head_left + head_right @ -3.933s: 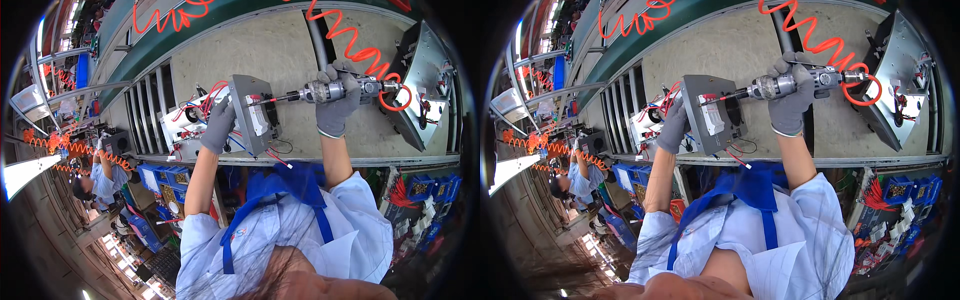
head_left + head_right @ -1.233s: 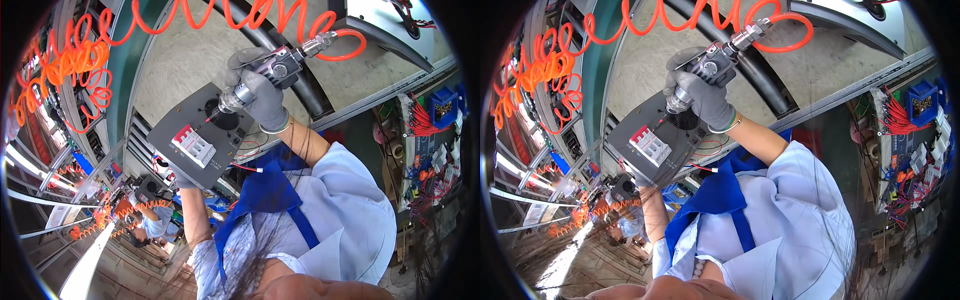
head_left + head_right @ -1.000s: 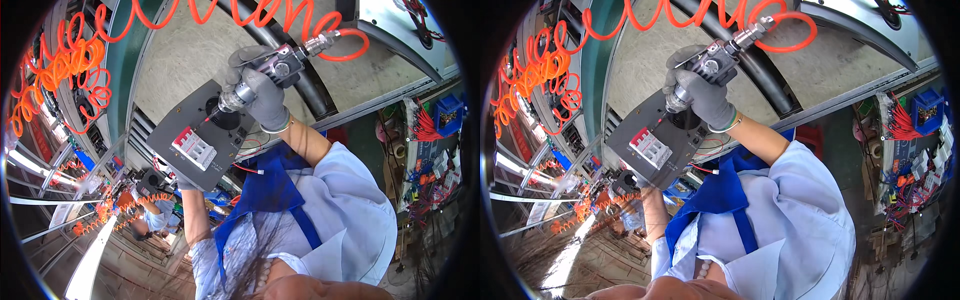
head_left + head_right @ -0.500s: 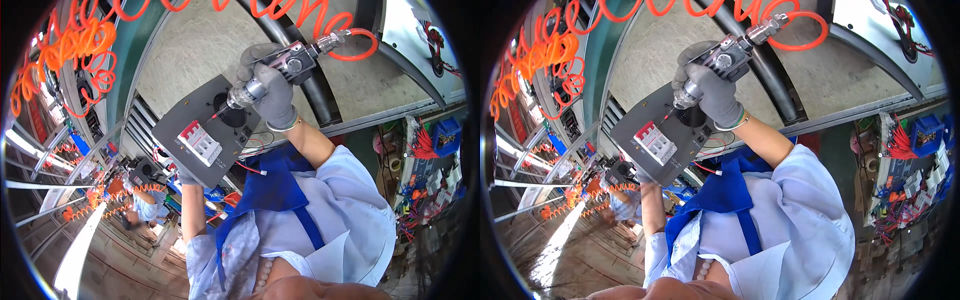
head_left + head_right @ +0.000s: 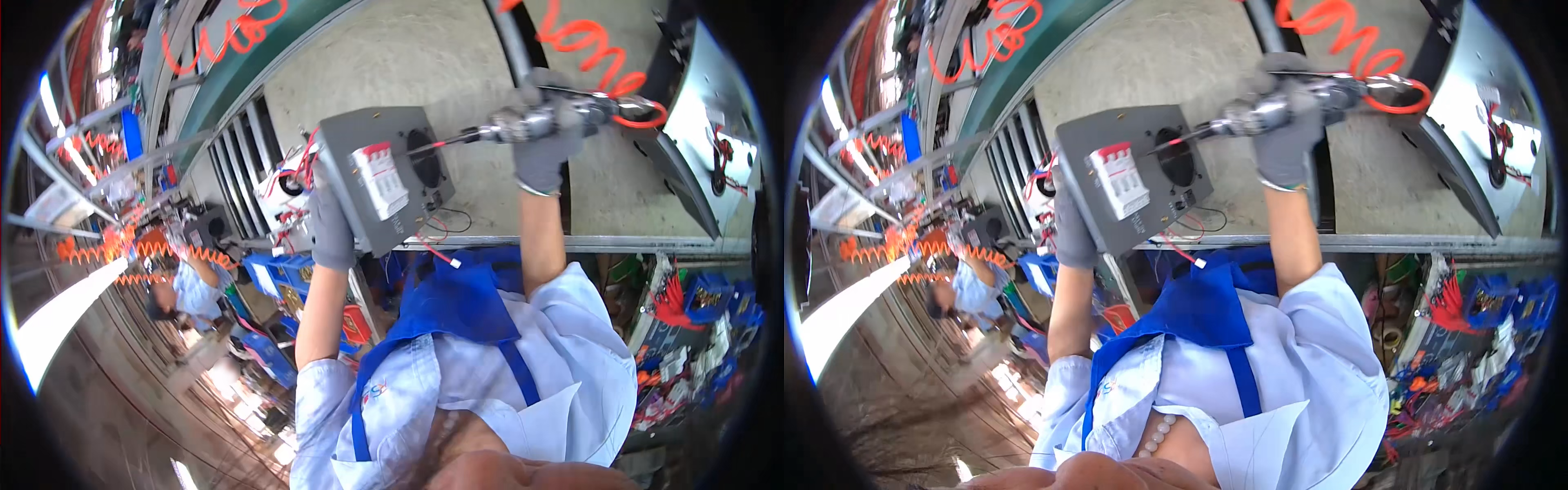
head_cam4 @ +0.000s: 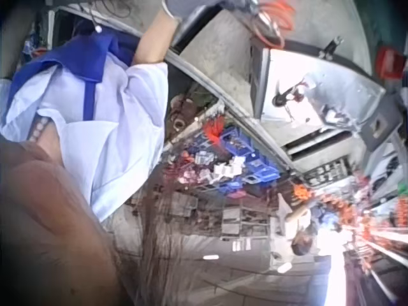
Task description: Assembling an electrical panel by mounting components and connecting wires using a pneumatic screwdriver.
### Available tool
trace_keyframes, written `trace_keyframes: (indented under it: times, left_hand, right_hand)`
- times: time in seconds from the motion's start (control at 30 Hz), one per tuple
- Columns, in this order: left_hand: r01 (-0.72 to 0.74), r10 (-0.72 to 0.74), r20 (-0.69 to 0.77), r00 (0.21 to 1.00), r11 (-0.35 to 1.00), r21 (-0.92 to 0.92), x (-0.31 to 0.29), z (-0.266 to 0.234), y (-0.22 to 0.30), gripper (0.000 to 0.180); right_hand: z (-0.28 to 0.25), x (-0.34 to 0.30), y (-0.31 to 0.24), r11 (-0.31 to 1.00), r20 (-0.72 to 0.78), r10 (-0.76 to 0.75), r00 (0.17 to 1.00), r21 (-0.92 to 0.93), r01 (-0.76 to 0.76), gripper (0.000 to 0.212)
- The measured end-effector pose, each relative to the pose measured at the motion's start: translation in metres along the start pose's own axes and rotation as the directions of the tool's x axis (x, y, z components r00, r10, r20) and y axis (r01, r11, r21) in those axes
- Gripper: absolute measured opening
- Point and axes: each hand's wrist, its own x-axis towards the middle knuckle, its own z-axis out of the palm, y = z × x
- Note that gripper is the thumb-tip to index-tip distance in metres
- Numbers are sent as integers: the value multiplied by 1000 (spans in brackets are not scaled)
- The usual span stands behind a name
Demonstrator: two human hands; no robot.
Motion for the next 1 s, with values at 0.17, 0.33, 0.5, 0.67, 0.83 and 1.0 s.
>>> trace_keyframes:
  times: [0.17,0.33,0.5,0.67,0.83,1.0]
  left_hand:
    - [-318,336,-337,880,942,109,-62,-35,-26,36]
    - [3,10,-38,999,945,328,-90,-67,-111,38]
    - [187,-162,245,956,979,-82,-56,-10,-135,45]
    - [222,-140,329,934,949,-223,-58,-14,-131,41]
    - [39,32,394,918,985,-171,-66,-34,-139,43]
    - [-37,180,456,871,951,-306,-84,-59,-147,47]
  right_hand:
    - [19,-2,3,766,-241,-167,956,-643,-28,33]
    - [-7,6,31,-446,-183,-60,981,-874,-191,36]
    - [-92,-25,66,-890,-232,98,968,-455,-19,40]
    - [-78,-46,88,-952,-306,175,936,-297,80,44]
    - [18,-64,65,-795,59,102,993,-595,117,39]
    - [145,-165,132,-427,275,399,875,-789,442,28]
